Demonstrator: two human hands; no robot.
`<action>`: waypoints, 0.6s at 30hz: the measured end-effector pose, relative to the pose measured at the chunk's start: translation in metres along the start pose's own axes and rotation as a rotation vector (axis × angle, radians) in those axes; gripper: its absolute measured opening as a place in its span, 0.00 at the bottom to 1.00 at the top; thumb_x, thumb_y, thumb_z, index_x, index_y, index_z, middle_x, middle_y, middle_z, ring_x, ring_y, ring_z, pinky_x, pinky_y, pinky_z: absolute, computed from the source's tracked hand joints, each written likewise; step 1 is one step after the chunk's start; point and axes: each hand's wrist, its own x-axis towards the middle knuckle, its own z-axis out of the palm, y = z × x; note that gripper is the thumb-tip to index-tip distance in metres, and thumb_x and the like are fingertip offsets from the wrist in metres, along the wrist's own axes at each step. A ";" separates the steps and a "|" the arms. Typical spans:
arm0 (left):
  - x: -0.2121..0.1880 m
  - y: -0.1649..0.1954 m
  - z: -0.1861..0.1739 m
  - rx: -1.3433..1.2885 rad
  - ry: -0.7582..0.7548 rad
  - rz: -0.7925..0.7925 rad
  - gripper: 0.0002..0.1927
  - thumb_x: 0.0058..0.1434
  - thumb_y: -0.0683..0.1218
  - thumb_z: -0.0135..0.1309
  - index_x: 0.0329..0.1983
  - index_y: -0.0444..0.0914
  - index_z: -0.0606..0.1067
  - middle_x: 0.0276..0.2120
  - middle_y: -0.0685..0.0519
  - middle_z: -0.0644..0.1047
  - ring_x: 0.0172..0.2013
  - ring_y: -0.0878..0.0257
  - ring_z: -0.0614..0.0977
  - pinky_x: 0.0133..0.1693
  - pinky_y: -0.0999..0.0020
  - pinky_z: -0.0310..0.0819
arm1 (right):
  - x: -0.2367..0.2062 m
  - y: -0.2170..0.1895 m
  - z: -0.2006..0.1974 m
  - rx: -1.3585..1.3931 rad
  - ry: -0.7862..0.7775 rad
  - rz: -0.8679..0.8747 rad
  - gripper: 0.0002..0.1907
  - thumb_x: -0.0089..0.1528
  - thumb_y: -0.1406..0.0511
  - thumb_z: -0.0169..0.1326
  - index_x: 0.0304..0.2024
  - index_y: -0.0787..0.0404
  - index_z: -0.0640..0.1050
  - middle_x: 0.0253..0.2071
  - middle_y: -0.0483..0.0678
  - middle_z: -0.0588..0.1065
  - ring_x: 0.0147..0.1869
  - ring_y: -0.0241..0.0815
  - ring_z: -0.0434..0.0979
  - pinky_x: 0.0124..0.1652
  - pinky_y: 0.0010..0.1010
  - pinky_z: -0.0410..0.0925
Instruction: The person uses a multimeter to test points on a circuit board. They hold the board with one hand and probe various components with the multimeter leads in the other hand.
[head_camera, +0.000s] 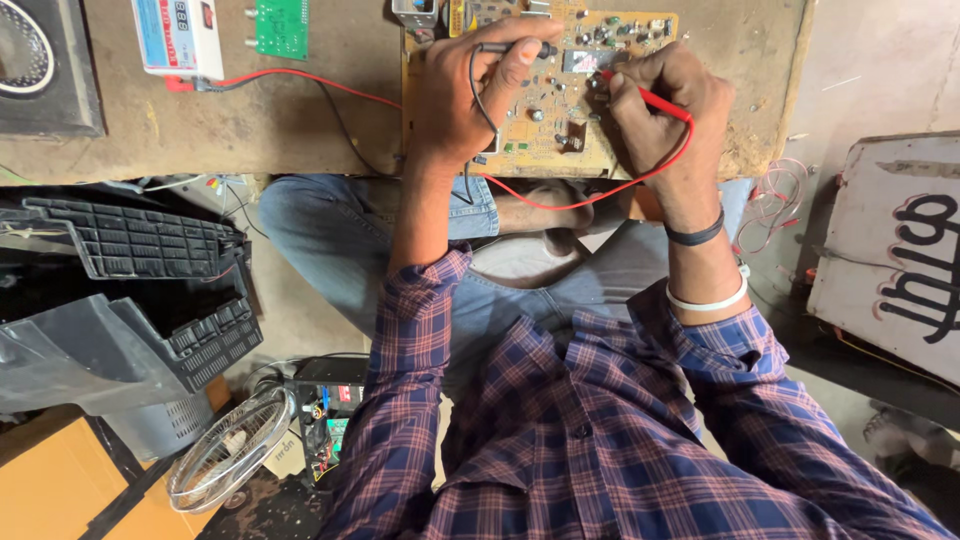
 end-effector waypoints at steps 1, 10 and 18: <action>0.000 -0.001 0.000 0.013 0.003 -0.026 0.15 0.77 0.49 0.50 0.57 0.35 0.79 0.46 0.52 0.85 0.35 0.71 0.82 0.39 0.75 0.78 | 0.000 0.000 0.000 -0.003 0.005 -0.008 0.06 0.68 0.73 0.62 0.38 0.69 0.77 0.35 0.53 0.82 0.39 0.37 0.84 0.41 0.27 0.75; -0.002 -0.002 -0.001 -0.014 0.014 -0.024 0.15 0.78 0.50 0.50 0.58 0.35 0.78 0.49 0.51 0.84 0.44 0.67 0.87 0.48 0.71 0.84 | -0.003 0.003 -0.001 0.037 -0.027 0.008 0.03 0.68 0.74 0.59 0.39 0.70 0.78 0.37 0.52 0.82 0.40 0.35 0.83 0.41 0.25 0.74; -0.004 -0.002 0.001 -0.035 0.014 -0.001 0.16 0.80 0.50 0.49 0.59 0.34 0.77 0.50 0.51 0.84 0.47 0.65 0.87 0.52 0.70 0.82 | -0.007 0.009 -0.006 -0.012 0.010 -0.007 0.02 0.66 0.74 0.59 0.39 0.70 0.78 0.35 0.51 0.81 0.37 0.35 0.81 0.40 0.26 0.73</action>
